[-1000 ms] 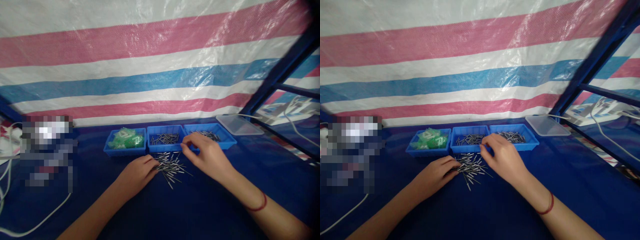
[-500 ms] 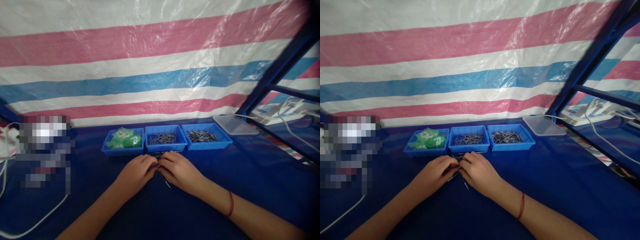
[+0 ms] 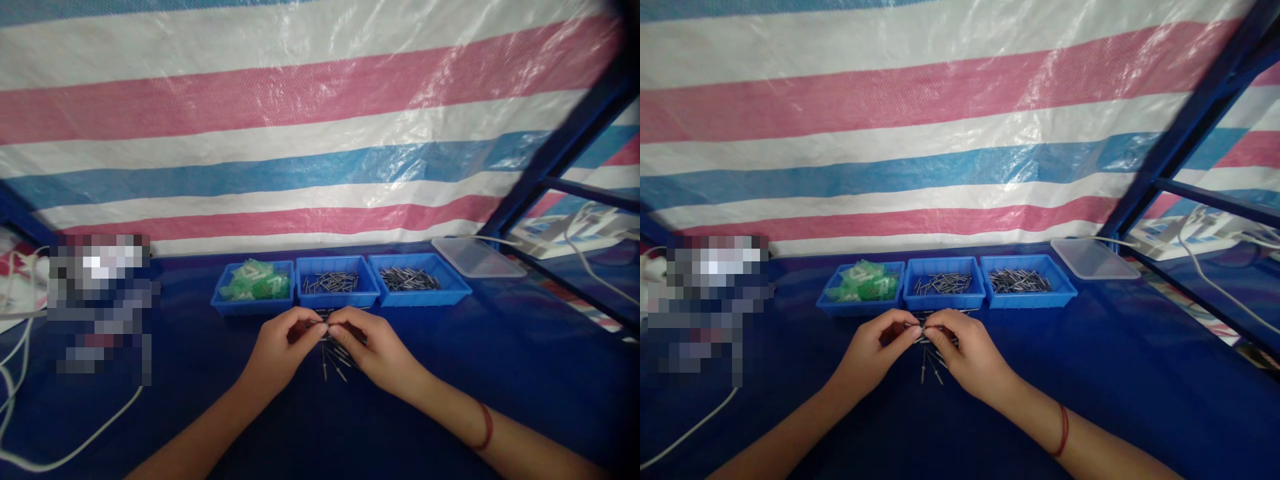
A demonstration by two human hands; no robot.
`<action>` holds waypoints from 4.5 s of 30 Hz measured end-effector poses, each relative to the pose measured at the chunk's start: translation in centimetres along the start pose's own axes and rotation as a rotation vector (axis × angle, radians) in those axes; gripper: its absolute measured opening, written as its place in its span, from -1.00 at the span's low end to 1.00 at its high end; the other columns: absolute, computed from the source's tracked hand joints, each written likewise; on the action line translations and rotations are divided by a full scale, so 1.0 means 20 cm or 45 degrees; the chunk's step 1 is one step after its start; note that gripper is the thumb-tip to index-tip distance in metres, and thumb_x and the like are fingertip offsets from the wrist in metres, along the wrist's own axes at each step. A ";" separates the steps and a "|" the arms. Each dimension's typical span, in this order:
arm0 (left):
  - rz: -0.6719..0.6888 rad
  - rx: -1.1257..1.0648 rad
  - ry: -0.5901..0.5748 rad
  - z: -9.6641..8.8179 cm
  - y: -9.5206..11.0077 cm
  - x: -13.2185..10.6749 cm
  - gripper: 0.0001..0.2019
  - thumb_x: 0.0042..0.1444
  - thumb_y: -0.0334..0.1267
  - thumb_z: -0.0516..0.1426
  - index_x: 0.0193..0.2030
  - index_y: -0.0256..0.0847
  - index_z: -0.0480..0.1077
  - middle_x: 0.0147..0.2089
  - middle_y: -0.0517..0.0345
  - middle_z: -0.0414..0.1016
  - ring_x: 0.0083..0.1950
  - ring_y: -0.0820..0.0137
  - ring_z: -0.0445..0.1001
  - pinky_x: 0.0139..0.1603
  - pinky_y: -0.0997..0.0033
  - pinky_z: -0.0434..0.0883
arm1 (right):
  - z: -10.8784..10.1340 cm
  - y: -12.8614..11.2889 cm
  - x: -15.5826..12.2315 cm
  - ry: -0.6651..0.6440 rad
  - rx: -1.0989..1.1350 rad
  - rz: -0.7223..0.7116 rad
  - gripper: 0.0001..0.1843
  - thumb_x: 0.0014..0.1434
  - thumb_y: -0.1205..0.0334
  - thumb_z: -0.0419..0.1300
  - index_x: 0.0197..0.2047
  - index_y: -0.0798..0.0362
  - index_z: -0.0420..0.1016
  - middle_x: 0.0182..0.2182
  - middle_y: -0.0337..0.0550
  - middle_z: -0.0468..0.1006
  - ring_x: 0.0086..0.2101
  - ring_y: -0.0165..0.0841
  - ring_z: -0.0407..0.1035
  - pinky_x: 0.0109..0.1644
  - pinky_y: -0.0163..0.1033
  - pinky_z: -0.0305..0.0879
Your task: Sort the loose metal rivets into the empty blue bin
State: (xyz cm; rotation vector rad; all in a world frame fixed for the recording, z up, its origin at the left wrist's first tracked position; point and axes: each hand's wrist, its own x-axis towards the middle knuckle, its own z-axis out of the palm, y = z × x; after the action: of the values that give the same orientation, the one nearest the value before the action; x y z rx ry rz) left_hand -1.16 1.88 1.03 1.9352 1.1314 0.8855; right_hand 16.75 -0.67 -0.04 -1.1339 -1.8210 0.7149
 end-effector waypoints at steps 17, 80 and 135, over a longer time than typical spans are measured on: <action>0.008 -0.099 0.016 0.00 0.01 -0.01 -0.88 0.12 -0.23 0.16 -0.25 -0.20 0.48 -0.37 0.20 0.53 -0.37 0.43 0.45 -0.35 0.52 0.35 | -0.01 -0.03 0.00 -0.042 0.042 -0.004 -0.87 0.24 0.32 0.07 -0.23 0.02 0.45 -0.35 -0.20 0.50 -0.33 -0.39 0.38 -0.24 -0.31 0.28; 0.284 0.351 -0.255 0.01 -0.01 0.00 -0.89 0.27 -0.29 0.03 -0.19 -0.16 0.38 -0.21 0.16 0.46 -0.17 0.38 0.43 -0.13 0.41 0.34 | -0.12 -0.05 0.01 -0.216 -0.352 -0.203 -0.92 0.20 0.31 0.12 -0.29 0.05 0.45 -0.40 -0.19 0.50 -0.34 -0.35 0.35 -0.22 -0.21 0.25; 0.076 0.055 -0.060 0.01 -0.01 -0.01 -0.81 0.18 -0.23 0.11 -0.08 -0.17 0.40 -0.18 0.12 0.50 -0.17 0.34 0.45 -0.11 0.39 0.36 | -0.12 -0.07 0.01 0.133 -0.278 -0.239 -0.92 0.23 0.31 0.06 -0.28 0.04 0.37 -0.39 -0.19 0.46 -0.35 -0.36 0.35 -0.23 -0.23 0.26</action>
State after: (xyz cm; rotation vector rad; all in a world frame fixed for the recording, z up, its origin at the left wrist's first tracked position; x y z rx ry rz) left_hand -1.08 1.64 0.69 2.0241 1.0786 0.8491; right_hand 18.28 -0.96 2.31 -1.0984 -1.9185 0.3484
